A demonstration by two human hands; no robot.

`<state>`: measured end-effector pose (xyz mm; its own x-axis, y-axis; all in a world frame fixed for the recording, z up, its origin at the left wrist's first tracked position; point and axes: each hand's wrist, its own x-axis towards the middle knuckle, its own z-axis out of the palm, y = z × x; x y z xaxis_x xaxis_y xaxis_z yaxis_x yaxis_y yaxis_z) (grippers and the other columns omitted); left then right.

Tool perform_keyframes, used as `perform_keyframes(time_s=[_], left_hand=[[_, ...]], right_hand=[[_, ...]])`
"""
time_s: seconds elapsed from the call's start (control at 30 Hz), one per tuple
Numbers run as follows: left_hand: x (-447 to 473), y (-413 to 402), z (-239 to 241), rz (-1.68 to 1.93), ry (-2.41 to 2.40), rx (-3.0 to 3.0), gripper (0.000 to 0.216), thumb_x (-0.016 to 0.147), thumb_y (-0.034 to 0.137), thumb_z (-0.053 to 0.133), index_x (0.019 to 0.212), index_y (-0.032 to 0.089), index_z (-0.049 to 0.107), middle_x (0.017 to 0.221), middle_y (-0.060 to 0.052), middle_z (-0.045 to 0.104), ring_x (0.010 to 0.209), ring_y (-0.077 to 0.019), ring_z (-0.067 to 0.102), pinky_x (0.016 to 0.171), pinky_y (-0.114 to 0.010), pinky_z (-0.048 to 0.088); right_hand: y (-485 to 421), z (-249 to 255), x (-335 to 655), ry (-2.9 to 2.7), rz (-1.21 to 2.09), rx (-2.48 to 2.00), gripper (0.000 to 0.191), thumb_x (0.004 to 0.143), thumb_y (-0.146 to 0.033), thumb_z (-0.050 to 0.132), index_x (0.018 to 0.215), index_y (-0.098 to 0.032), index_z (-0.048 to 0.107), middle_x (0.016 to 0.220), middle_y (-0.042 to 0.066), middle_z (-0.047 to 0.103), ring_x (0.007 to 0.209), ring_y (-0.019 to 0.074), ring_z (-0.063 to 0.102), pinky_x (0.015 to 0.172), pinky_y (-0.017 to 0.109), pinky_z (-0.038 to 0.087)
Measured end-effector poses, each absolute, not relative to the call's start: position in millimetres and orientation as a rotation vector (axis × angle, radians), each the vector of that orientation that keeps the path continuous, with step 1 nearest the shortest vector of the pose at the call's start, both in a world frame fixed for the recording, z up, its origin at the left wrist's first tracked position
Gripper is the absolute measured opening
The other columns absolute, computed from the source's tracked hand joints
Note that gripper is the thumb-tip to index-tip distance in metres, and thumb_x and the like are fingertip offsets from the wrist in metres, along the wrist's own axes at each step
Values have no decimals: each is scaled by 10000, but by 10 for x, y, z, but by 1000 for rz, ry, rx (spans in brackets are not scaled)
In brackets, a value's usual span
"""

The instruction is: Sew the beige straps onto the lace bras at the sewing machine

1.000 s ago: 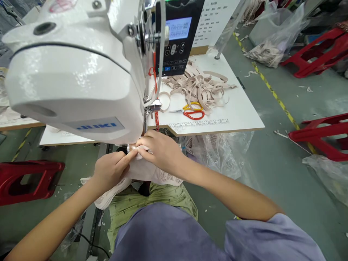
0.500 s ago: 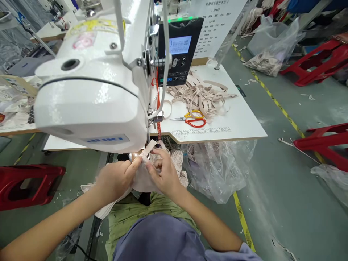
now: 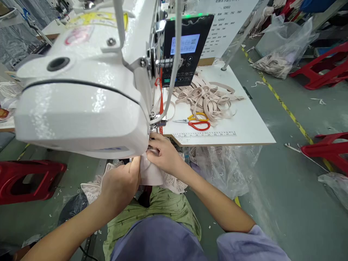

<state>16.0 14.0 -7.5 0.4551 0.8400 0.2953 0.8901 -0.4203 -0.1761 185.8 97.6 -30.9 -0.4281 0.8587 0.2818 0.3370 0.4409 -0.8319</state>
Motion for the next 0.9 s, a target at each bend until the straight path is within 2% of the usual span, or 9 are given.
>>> perform_keyframes(time_s=[0.17,0.4,0.5,0.6,0.67,0.77,0.9], left_hand=[[183,134,-63,-264,-1494,-2395,245,860,67,507,1082,62,613,517,22,523,407,-154,512,397,-303,272],[164,108,-104,-302,-1507,-2392,275,892,66,489,1147,67,592,536,21,535,437,-153,529,426,-305,275],[161,93,-120,-289,-1509,-2405,324,888,65,491,1200,67,575,549,20,542,449,-158,538,429,-308,275],[131,83,-134,-265,-1512,-2420,351,873,61,498,1215,70,576,561,17,549,456,-162,545,429,-311,274],[95,78,-144,-279,-1518,-2401,345,863,55,499,1195,66,590,552,16,548,458,-163,551,433,-312,277],[58,77,-151,-306,-1535,-2377,334,854,55,503,1172,63,606,552,13,561,469,-166,568,441,-313,289],[68,91,-154,-325,-1535,-2434,349,868,68,493,1196,107,607,578,11,593,482,-166,573,449,-310,281]], right_hand=[[992,-275,1871,-1886,1030,-982,288,776,-151,538,961,-237,742,1119,62,692,1130,271,608,926,398,536],[977,-335,1904,-1866,1052,-956,331,812,-183,536,1064,-255,739,1206,59,673,1185,274,587,892,393,544],[957,-357,1931,-1828,1071,-986,331,821,-201,540,1080,-253,740,1230,61,665,1086,258,631,785,348,555],[936,-372,1930,-1808,1124,-1018,311,845,-239,548,1091,-251,737,1283,62,640,866,205,657,667,314,534],[924,-378,1907,-1808,1147,-1015,293,855,-253,557,1086,-250,736,1299,63,626,819,189,647,658,312,524],[913,-393,1887,-1804,1157,-1012,256,855,-240,569,1047,-244,738,1220,65,651,873,205,645,692,316,521],[912,-421,1941,-1787,1175,-1047,214,880,-279,565,1016,-242,726,1101,60,669,743,168,609,689,328,509]])
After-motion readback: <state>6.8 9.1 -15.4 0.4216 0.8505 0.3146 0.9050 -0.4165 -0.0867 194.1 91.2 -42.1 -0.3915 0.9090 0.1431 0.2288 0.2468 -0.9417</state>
